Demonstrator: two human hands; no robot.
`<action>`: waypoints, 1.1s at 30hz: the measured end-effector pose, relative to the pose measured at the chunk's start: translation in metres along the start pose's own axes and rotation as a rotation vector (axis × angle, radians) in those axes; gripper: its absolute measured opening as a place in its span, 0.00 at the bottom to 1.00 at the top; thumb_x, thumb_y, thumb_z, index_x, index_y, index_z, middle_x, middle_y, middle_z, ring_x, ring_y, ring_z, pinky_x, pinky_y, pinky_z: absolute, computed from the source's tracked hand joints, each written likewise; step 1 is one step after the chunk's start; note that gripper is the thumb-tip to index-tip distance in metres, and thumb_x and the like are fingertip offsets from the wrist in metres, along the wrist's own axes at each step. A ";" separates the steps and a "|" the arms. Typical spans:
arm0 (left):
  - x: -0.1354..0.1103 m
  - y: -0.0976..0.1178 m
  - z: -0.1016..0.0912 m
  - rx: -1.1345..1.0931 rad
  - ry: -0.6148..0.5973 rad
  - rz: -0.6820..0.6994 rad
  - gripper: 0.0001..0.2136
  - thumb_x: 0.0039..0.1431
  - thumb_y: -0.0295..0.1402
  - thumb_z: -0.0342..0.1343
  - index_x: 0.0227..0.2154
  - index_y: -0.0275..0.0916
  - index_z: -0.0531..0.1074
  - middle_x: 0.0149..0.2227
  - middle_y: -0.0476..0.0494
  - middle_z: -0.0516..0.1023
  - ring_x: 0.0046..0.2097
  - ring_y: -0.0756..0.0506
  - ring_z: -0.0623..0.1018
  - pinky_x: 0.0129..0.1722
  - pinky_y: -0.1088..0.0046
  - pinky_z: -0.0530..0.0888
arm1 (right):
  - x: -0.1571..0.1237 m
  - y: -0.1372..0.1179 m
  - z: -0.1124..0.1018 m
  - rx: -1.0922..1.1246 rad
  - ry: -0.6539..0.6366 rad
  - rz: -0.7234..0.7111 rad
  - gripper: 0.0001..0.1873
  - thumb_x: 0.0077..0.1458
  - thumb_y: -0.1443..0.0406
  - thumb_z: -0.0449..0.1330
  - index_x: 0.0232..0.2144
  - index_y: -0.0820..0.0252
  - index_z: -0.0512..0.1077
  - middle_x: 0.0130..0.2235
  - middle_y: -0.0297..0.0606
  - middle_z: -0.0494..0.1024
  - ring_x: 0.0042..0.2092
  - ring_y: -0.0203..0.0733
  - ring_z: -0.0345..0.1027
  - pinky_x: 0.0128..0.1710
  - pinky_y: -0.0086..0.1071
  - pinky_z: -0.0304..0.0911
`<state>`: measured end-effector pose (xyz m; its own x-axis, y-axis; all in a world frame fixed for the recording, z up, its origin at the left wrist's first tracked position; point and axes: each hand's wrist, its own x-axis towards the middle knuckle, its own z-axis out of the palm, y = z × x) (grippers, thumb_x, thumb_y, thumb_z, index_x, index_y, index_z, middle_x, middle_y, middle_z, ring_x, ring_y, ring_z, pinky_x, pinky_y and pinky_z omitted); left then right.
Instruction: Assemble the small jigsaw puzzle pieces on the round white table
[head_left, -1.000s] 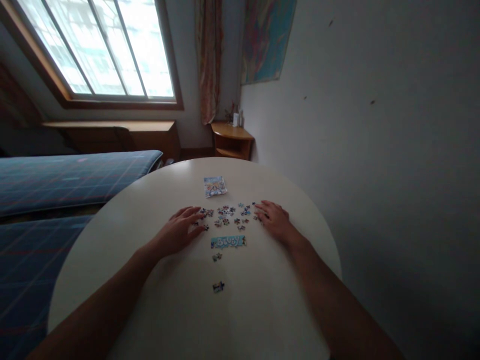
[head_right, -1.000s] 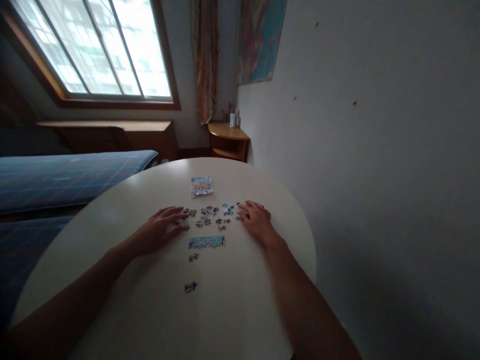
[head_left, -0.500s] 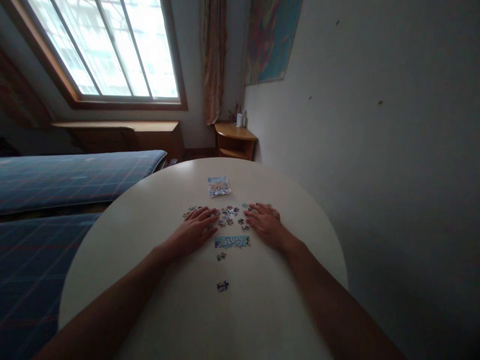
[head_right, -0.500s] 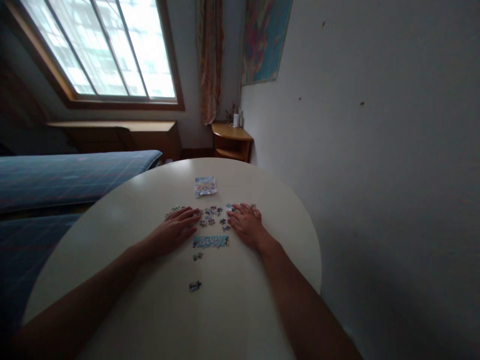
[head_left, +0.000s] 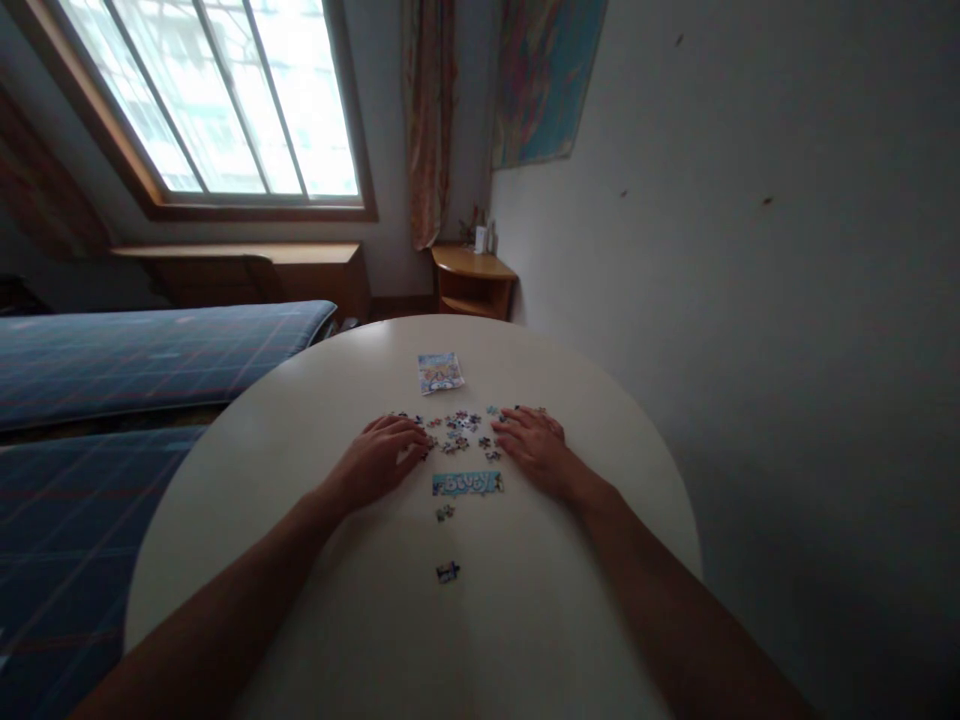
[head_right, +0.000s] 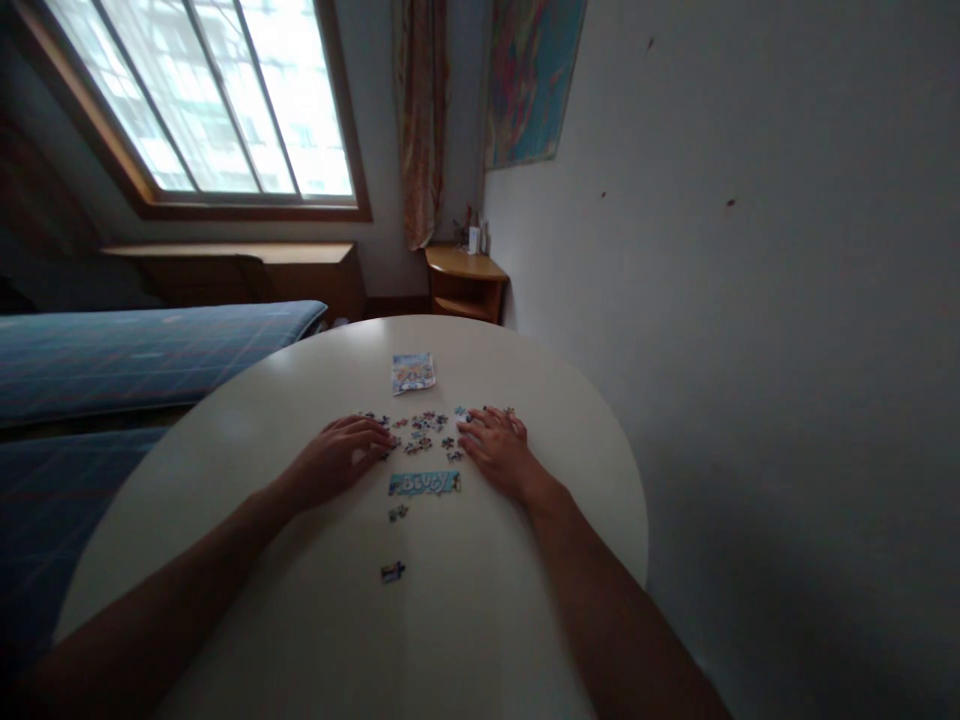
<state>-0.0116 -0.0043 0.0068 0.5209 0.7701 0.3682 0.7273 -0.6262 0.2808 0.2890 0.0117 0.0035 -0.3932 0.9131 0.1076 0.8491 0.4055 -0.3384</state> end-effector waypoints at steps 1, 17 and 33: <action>0.000 -0.001 0.000 0.019 0.023 -0.036 0.11 0.66 0.39 0.50 0.40 0.45 0.77 0.45 0.45 0.81 0.50 0.42 0.76 0.56 0.57 0.68 | 0.000 0.001 0.001 0.000 0.004 0.000 0.22 0.67 0.57 0.48 0.58 0.51 0.69 0.65 0.38 0.64 0.68 0.50 0.47 0.66 0.54 0.39; -0.010 -0.036 -0.018 0.118 0.138 -0.425 0.08 0.60 0.37 0.53 0.38 0.42 0.75 0.41 0.42 0.79 0.44 0.40 0.77 0.46 0.62 0.73 | 0.024 -0.081 -0.002 -0.001 0.102 -0.103 0.11 0.57 0.59 0.62 0.42 0.52 0.79 0.49 0.39 0.79 0.53 0.49 0.66 0.54 0.44 0.54; -0.009 -0.037 -0.018 0.095 0.137 -0.429 0.10 0.62 0.38 0.54 0.38 0.39 0.76 0.40 0.40 0.79 0.44 0.39 0.77 0.47 0.61 0.73 | 0.047 -0.087 0.015 0.093 0.111 -0.045 0.12 0.61 0.57 0.57 0.38 0.51 0.80 0.45 0.38 0.81 0.51 0.47 0.67 0.51 0.40 0.55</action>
<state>-0.0515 0.0100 0.0094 0.1043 0.9300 0.3523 0.9056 -0.2353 0.3530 0.1917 0.0187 0.0236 -0.3842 0.8954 0.2252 0.7932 0.4449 -0.4157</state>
